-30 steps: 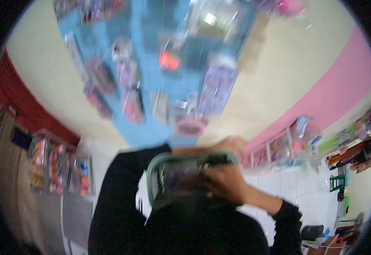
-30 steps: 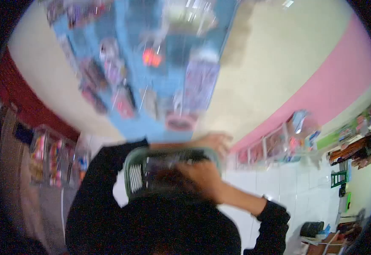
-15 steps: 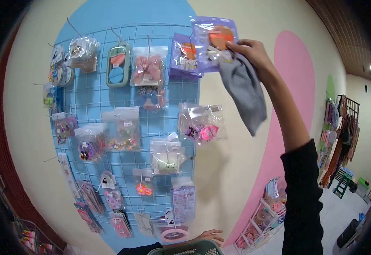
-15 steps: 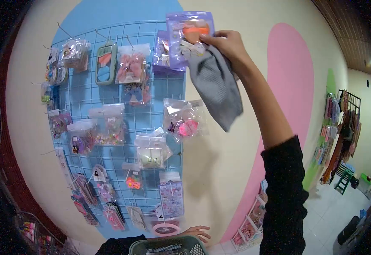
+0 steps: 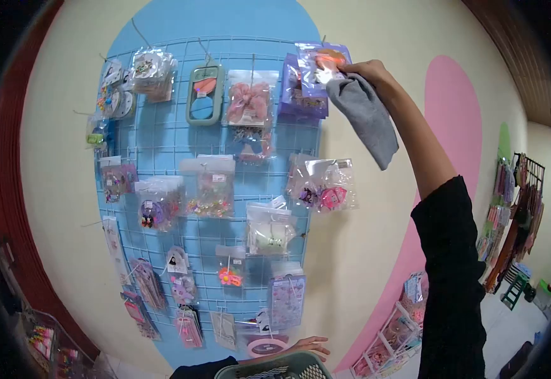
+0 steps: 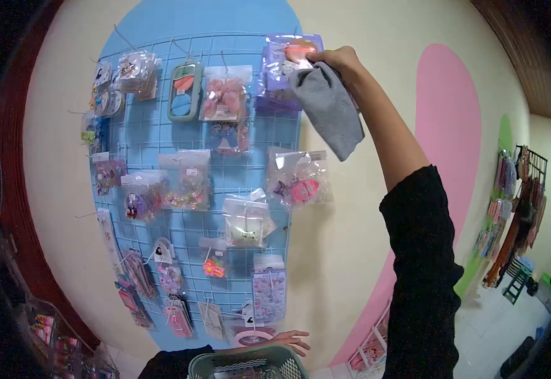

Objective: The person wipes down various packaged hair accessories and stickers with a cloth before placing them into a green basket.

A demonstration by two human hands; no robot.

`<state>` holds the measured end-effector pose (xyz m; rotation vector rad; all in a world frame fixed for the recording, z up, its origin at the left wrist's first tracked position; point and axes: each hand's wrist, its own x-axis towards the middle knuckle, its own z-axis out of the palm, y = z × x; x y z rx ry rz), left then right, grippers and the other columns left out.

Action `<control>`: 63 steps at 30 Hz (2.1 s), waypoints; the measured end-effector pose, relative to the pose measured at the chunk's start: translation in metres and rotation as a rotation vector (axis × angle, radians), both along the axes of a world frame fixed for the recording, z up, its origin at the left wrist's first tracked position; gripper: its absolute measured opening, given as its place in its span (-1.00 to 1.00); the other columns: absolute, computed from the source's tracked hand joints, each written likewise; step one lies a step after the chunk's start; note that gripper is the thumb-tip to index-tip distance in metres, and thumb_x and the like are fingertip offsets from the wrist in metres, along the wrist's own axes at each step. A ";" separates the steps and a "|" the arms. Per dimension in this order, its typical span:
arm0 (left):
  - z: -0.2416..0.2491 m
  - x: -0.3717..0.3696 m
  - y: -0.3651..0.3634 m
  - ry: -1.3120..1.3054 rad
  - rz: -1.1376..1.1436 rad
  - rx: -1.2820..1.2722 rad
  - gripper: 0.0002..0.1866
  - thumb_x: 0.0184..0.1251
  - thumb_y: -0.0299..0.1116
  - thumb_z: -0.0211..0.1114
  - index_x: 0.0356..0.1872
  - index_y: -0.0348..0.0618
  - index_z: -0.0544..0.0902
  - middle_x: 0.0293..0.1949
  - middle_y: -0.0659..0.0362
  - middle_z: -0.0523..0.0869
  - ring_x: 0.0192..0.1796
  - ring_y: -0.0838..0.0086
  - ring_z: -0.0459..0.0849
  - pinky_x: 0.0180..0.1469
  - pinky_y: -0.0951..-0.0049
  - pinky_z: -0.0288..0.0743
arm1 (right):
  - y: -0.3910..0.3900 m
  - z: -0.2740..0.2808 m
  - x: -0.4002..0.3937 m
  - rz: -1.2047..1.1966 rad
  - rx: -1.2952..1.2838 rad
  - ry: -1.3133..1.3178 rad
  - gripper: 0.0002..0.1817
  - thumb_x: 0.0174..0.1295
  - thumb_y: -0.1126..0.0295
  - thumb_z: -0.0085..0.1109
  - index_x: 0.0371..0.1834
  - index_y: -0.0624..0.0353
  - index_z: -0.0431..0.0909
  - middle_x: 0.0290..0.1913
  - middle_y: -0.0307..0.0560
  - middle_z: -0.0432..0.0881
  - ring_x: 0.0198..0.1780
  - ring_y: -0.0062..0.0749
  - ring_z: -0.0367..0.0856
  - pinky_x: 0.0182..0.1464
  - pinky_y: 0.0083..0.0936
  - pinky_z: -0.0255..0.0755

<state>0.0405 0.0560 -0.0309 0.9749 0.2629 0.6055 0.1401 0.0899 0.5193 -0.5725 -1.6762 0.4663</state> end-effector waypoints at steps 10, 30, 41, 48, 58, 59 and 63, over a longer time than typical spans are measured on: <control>-0.022 -0.018 0.020 -0.070 -0.096 0.474 -0.44 0.14 -0.26 -0.08 0.11 -0.14 -0.09 -0.03 -0.06 0.27 -0.05 0.19 0.36 -0.18 0.30 0.37 | 0.014 -0.029 0.014 -0.925 0.693 -0.342 -0.43 -0.33 0.02 0.19 -0.34 0.30 0.43 -0.44 0.11 0.48 -0.41 -0.21 0.48 -0.33 -0.39 0.33; 0.002 0.061 -0.015 0.045 0.016 0.549 -0.74 -0.06 -0.36 0.07 -0.25 -0.08 0.48 -0.26 0.11 0.48 -0.06 0.30 0.35 -0.03 0.38 0.22 | -0.145 -0.495 0.003 0.134 0.373 -1.496 -0.58 -0.16 0.31 -0.04 -0.13 0.13 0.30 -0.23 -0.02 0.40 -0.36 -0.37 0.44 -0.42 -0.57 0.33; 0.002 0.046 -0.008 0.230 0.068 0.458 -0.73 -0.07 -0.36 0.07 -0.25 -0.04 0.47 -0.26 0.06 0.47 -0.07 0.28 0.35 -0.04 0.37 0.22 | -0.136 -0.478 0.005 0.332 -0.240 -1.360 -0.59 -0.27 0.28 0.13 -0.26 0.15 0.37 -0.45 0.04 0.47 -0.42 -0.19 0.47 -0.46 -0.41 0.34; -0.018 0.044 0.005 -0.067 0.303 0.803 -0.58 0.08 -0.19 -0.09 -0.07 -0.24 0.27 -0.19 -0.03 0.40 -0.13 0.26 0.40 -0.04 0.37 0.24 | -0.113 -0.435 0.035 0.365 -0.654 -0.778 -0.73 -0.39 0.54 0.23 -0.54 0.22 0.36 -0.63 -0.21 0.46 -0.52 -0.54 0.41 -0.44 -0.59 0.27; 0.060 0.026 -0.018 -0.402 -0.005 -0.322 -0.30 0.02 0.12 -0.15 -0.04 -0.40 0.19 -0.09 -0.11 0.34 -0.13 0.29 0.43 -0.10 0.42 0.32 | -0.071 -0.415 0.089 -0.230 -0.641 -0.646 -0.61 -0.48 0.40 0.25 -0.50 0.25 0.34 -0.65 0.02 0.45 -0.57 -0.41 0.45 -0.50 -0.58 0.27; 0.059 0.028 -0.015 -0.201 0.092 -0.021 -0.44 0.06 -0.05 -0.09 -0.04 -0.33 0.23 -0.16 -0.05 0.40 -0.18 0.36 0.46 -0.16 0.48 0.35 | -0.069 -0.414 0.091 -0.242 -0.637 -0.641 -0.61 -0.48 0.40 0.25 -0.50 0.25 0.34 -0.65 0.02 0.45 -0.57 -0.41 0.45 -0.50 -0.58 0.27; 0.045 0.025 -0.002 0.075 0.316 0.373 -0.63 0.07 -0.44 0.02 -0.04 -0.23 0.29 -0.29 0.10 0.50 -0.31 0.54 0.50 -0.28 0.63 0.40 | -0.060 -0.410 0.099 -0.445 -0.368 -0.527 -0.65 -0.40 0.36 0.25 -0.51 0.24 0.36 -0.69 -0.06 0.43 -0.63 -0.44 0.40 -0.53 -0.59 0.25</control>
